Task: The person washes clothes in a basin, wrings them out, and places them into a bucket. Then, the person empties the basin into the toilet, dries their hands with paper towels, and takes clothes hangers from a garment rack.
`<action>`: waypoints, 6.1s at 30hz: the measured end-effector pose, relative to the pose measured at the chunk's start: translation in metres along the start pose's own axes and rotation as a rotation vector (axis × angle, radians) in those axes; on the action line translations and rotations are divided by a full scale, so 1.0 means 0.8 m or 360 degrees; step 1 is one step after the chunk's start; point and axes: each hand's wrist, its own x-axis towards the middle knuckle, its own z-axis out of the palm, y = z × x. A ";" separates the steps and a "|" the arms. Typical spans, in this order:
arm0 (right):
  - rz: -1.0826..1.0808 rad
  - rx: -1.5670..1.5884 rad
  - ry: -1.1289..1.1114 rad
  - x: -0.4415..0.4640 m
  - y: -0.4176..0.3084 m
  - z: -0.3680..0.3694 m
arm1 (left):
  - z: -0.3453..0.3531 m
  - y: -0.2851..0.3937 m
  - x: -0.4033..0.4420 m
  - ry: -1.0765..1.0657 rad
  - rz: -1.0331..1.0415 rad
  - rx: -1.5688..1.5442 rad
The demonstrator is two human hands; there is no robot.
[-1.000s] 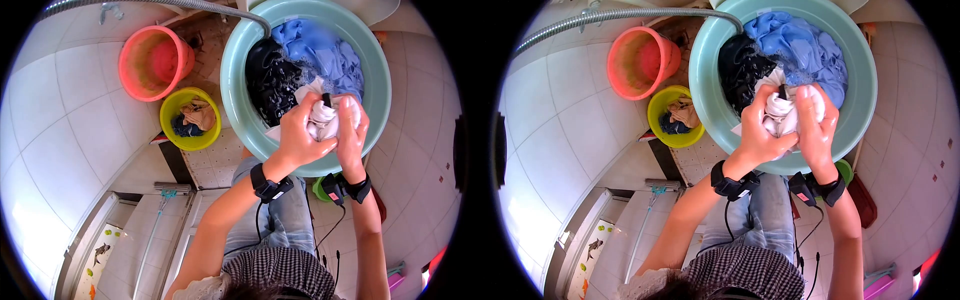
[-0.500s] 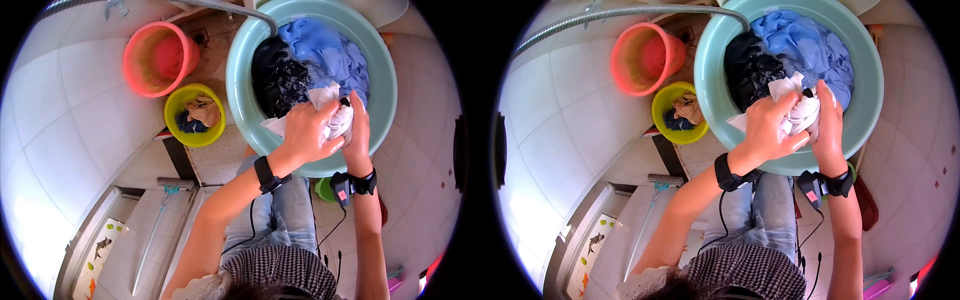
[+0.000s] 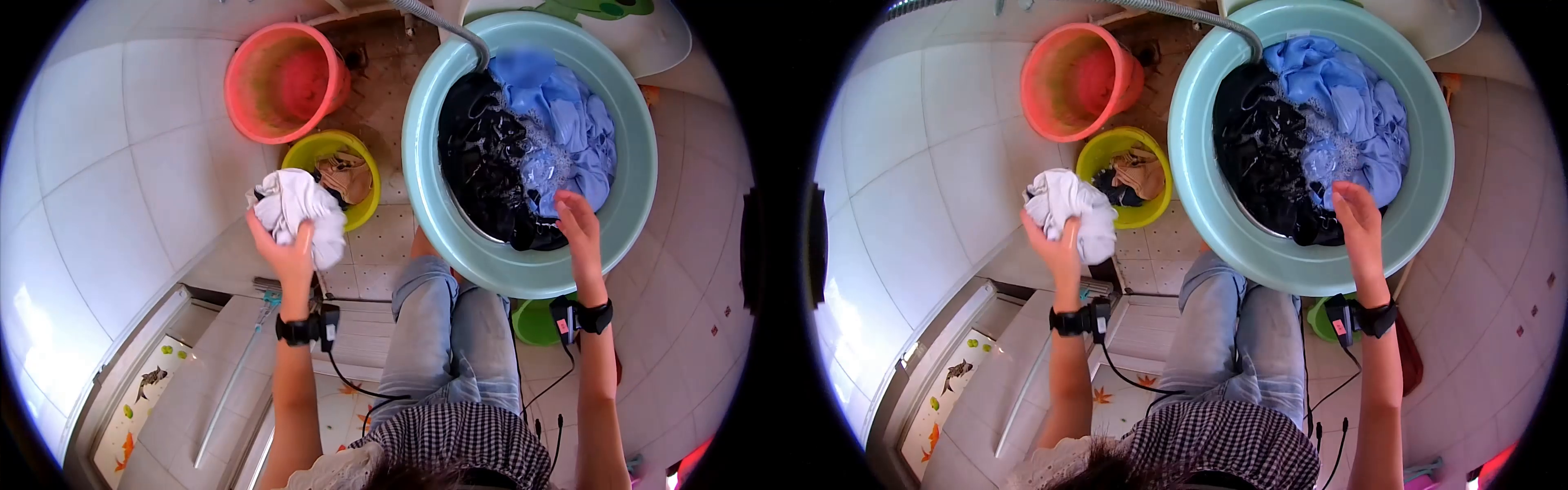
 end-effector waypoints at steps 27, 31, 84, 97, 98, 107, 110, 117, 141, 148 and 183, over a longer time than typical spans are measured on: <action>-0.0118 -0.1738 0.0312 0.160 0.025 0.005 | 0.380 0.135 -0.029 -0.1125 0.1264 0.1093; -0.0077 -0.1637 -0.0044 0.122 0.044 -0.008 | 0.409 0.120 -0.024 -0.1536 0.1106 0.1166; -0.0729 -0.0750 0.0497 -0.044 -0.073 -0.080 | 0.268 0.152 -0.051 -0.1661 0.1049 -0.0195; -0.0138 -0.0978 0.0057 0.116 0.158 0.016 | 0.410 0.125 -0.026 -0.1806 -0.0161 0.1147; -0.0138 -0.0905 0.0060 0.126 0.162 0.014 | 0.423 0.123 -0.026 -0.1831 -0.0225 0.1253; 0.0392 -0.1475 0.0034 0.173 0.150 0.008 | 0.493 0.091 -0.049 -0.1686 0.0136 0.1130; 0.0449 -0.1361 -0.0132 0.171 0.149 0.001 | 0.502 0.079 -0.066 -0.1398 0.0356 0.0877; 0.0394 0.0938 -0.0040 0.106 0.087 -0.012 | 0.481 0.099 -0.044 -0.1447 -0.0017 0.0808; -0.0454 0.0024 0.0282 -0.018 -0.075 -0.055 | 0.280 0.173 -0.091 -0.1319 -0.1441 -0.1694; -0.0703 -0.0317 0.0222 -0.050 -0.082 -0.071 | 0.257 0.123 -0.089 -0.1819 -0.1264 -0.2630; 0.0158 0.0664 -0.0261 -0.016 -0.029 -0.031 | 0.285 0.164 -0.089 -0.1272 -0.1776 -0.2136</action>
